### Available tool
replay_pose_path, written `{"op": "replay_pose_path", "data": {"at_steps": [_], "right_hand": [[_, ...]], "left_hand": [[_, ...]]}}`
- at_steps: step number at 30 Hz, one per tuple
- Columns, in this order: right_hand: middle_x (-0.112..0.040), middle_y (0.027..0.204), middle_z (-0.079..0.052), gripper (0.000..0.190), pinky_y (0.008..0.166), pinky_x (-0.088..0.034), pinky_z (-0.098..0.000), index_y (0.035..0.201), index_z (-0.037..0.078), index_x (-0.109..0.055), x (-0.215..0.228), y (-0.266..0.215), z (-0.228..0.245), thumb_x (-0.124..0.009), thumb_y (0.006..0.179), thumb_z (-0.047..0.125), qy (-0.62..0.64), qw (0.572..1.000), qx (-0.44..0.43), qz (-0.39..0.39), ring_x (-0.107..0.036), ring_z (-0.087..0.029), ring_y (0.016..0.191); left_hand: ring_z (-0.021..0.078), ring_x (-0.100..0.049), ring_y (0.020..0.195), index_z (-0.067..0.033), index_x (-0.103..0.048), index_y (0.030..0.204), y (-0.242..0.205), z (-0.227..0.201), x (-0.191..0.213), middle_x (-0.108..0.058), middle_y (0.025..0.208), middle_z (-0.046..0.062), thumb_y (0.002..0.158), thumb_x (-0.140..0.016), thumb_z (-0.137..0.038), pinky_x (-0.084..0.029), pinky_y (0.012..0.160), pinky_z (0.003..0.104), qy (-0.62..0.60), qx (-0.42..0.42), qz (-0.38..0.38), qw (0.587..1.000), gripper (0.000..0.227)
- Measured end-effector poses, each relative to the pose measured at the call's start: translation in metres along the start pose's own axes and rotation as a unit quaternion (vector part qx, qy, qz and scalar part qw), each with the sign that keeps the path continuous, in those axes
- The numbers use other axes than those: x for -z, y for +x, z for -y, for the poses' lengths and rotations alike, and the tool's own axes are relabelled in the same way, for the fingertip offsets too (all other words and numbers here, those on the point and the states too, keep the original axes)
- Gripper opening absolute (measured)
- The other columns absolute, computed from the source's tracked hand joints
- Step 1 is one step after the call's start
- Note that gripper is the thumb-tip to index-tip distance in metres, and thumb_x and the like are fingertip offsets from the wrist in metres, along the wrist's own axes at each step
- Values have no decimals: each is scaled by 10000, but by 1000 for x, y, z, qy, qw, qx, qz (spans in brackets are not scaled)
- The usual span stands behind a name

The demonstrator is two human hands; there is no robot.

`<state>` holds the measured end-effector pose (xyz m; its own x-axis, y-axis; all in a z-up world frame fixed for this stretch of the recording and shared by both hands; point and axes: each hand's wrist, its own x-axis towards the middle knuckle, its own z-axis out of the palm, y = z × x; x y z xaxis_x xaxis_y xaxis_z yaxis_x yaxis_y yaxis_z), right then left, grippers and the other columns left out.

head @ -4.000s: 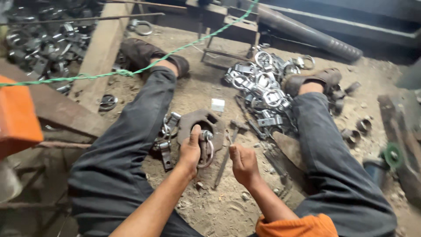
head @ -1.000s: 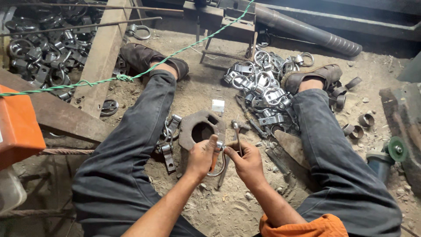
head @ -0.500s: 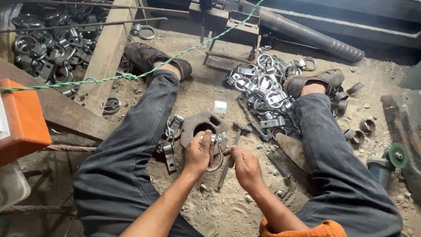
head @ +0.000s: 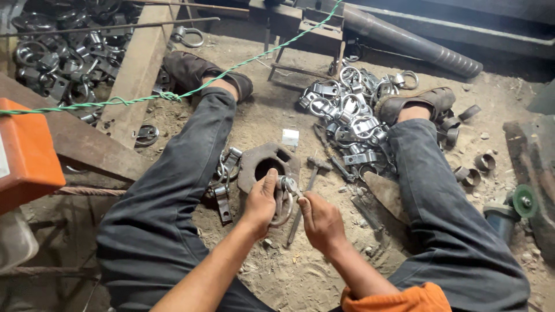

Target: The person sits on the floor and assembles metal hardware components using a hammer and a metal rod. They repeatedly place a metal ring and plate on a block, insert the rod, and strike it to secure the parts, then set the assembled unit aside.

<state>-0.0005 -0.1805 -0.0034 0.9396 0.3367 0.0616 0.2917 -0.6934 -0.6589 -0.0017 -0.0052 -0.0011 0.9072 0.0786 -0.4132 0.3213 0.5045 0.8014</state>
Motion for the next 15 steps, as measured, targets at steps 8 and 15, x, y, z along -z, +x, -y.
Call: {"op": "replay_pose_path", "data": {"at_steps": [8, 15], "right_hand": [[-599, 757, -19, 451, 544, -429, -294, 978, 109, -640, 22, 30, -45, -398, 1115, 464, -56, 970, 227, -62, -536, -135, 623], [-588, 746, 0, 312, 540, -396, -251, 974, 44, -731, 24, 18, -5, -717, 924, 352, 304, 949, -77, -11, -479, -77, 611]], "left_hand": [[138, -535, 456, -71, -637, 927, -8, -22, 2, -592, 634, 39, 1014, -404, -590, -442, 406, 298, 34, 135, 78, 987, 576], [129, -569, 564, -110, -695, 914, -8, -7, 0, -608, 683, 5, 1003, -416, -602, -468, 517, 320, 233, 10, 9, 972, 573]]}}
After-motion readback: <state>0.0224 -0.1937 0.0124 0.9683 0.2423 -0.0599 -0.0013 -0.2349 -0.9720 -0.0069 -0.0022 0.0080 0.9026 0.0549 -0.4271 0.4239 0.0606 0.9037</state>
